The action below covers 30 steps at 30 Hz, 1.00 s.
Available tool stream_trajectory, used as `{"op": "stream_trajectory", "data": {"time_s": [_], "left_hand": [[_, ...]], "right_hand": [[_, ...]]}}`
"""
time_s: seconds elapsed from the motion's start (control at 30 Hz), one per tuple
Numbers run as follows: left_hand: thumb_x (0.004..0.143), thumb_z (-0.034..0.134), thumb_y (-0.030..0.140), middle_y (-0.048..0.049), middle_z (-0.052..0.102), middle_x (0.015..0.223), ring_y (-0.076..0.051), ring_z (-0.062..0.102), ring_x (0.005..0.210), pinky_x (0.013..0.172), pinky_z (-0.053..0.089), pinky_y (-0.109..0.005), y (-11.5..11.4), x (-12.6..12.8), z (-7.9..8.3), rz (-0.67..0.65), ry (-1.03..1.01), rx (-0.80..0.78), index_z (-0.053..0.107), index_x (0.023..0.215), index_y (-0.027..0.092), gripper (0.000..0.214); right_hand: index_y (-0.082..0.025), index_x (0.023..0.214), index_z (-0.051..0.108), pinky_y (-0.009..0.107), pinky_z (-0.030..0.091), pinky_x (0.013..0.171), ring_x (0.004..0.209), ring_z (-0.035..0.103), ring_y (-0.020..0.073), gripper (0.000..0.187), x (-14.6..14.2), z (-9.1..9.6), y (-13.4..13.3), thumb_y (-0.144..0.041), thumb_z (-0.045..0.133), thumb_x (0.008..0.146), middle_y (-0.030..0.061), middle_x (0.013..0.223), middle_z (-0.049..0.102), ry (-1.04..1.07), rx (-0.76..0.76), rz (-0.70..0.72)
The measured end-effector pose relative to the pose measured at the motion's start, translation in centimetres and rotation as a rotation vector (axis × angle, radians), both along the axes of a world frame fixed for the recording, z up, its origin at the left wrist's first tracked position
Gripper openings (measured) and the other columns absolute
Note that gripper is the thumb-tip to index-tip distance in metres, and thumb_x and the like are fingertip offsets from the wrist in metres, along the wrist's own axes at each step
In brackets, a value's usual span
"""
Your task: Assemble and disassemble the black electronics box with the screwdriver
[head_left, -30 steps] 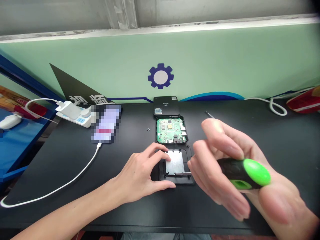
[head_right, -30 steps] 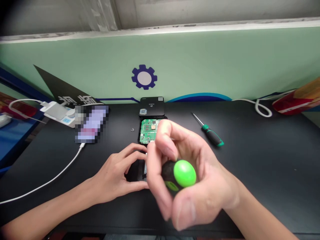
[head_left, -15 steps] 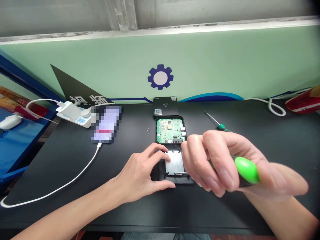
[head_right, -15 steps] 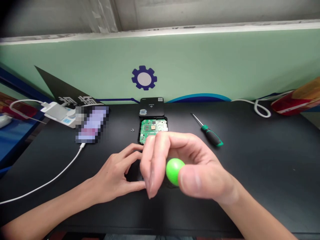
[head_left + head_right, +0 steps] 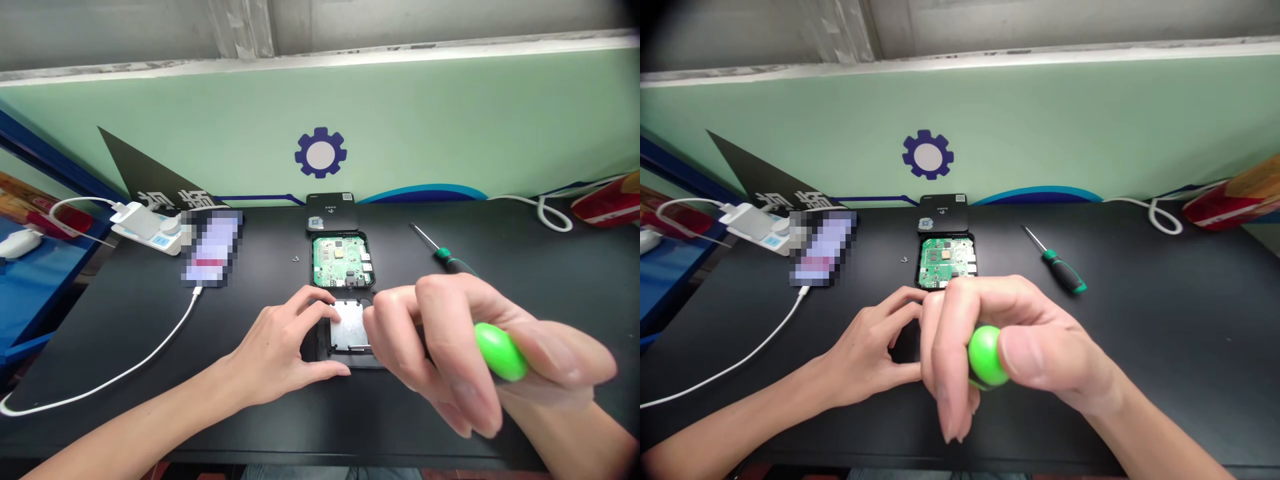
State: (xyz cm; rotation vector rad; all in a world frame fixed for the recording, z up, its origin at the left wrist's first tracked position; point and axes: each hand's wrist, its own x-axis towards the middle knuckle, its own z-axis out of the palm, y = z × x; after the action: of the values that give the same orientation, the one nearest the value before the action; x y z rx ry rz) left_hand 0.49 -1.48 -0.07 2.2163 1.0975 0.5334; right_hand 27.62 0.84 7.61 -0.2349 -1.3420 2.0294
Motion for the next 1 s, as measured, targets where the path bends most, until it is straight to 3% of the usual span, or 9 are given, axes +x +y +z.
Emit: {"op": "stream_trajectory", "data": {"time_s": [0.17, 0.3, 0.6, 0.8, 1.0], "left_hand": [[0.095, 0.092, 0.051, -0.0066, 0.068, 0.15, -0.008, 0.058, 0.064, 0.057, 0.05, -0.027, 0.0, 0.0, -0.1, -0.001, -0.001, 0.001, 0.071, 0.129, 0.028, 0.046], [0.094, 0.093, 0.051, -0.0083, 0.068, 0.15, -0.009, 0.061, 0.067, 0.057, 0.052, -0.027, 0.0, 0.0, 0.0, -0.005, -0.004, -0.008, 0.071, 0.13, 0.027, 0.048], [0.092, 0.095, 0.045, -0.0052, 0.068, 0.148, -0.01, 0.06, 0.066, 0.057, 0.051, -0.028, 0.0, 0.0, 0.2, -0.004, -0.005, 0.008, 0.072, 0.125, 0.027, 0.045], [0.093, 0.095, 0.048, -0.0079, 0.068, 0.149, -0.012, 0.066, 0.071, 0.058, 0.052, -0.027, 0.1, 0.2, 0.4, -0.003, -0.015, -0.006, 0.071, 0.129, 0.026, 0.049], [0.091, 0.095, 0.047, -0.0076, 0.071, 0.146, -0.019, 0.078, 0.085, 0.066, 0.058, -0.032, 0.0, 0.3, 0.5, 0.015, -0.024, 0.015, 0.072, 0.122, 0.027, 0.043]], "right_hand": [[-0.019, 0.083, 0.075, 0.038, 0.056, 0.085, 0.075, 0.063, 0.0181, 0.047, -0.5, 0.2, 0.4, -0.056, 0.075, 0.113, 0.0022, 0.077, 0.068, 0.013, 0.121, -0.015], [-0.018, 0.089, 0.077, 0.039, 0.056, 0.088, 0.074, 0.063, 0.017, 0.037, -0.5, 0.4, 0.0, -0.049, 0.084, 0.108, 0.0027, 0.083, 0.07, -0.013, 0.082, -0.052], [-0.018, 0.092, 0.076, 0.033, 0.056, 0.077, 0.075, 0.063, 0.0187, 0.027, -0.8, 0.8, -0.4, -0.038, 0.089, 0.105, 0.0032, 0.081, 0.069, 0.005, 0.115, -0.142], [-0.019, 0.094, 0.081, 0.038, 0.056, 0.089, 0.077, 0.066, 0.0192, 0.028, -1.0, 0.3, -0.7, -0.043, 0.089, 0.105, 0.002, 0.078, 0.072, 0.001, 0.147, -0.161], [-0.016, 0.099, 0.087, 0.038, 0.056, 0.09, 0.083, 0.069, 0.0201, 0.034, -0.4, 0.3, 0.0, -0.05, 0.091, 0.101, 0.0048, 0.086, 0.075, -0.105, 0.336, -0.141]]}}
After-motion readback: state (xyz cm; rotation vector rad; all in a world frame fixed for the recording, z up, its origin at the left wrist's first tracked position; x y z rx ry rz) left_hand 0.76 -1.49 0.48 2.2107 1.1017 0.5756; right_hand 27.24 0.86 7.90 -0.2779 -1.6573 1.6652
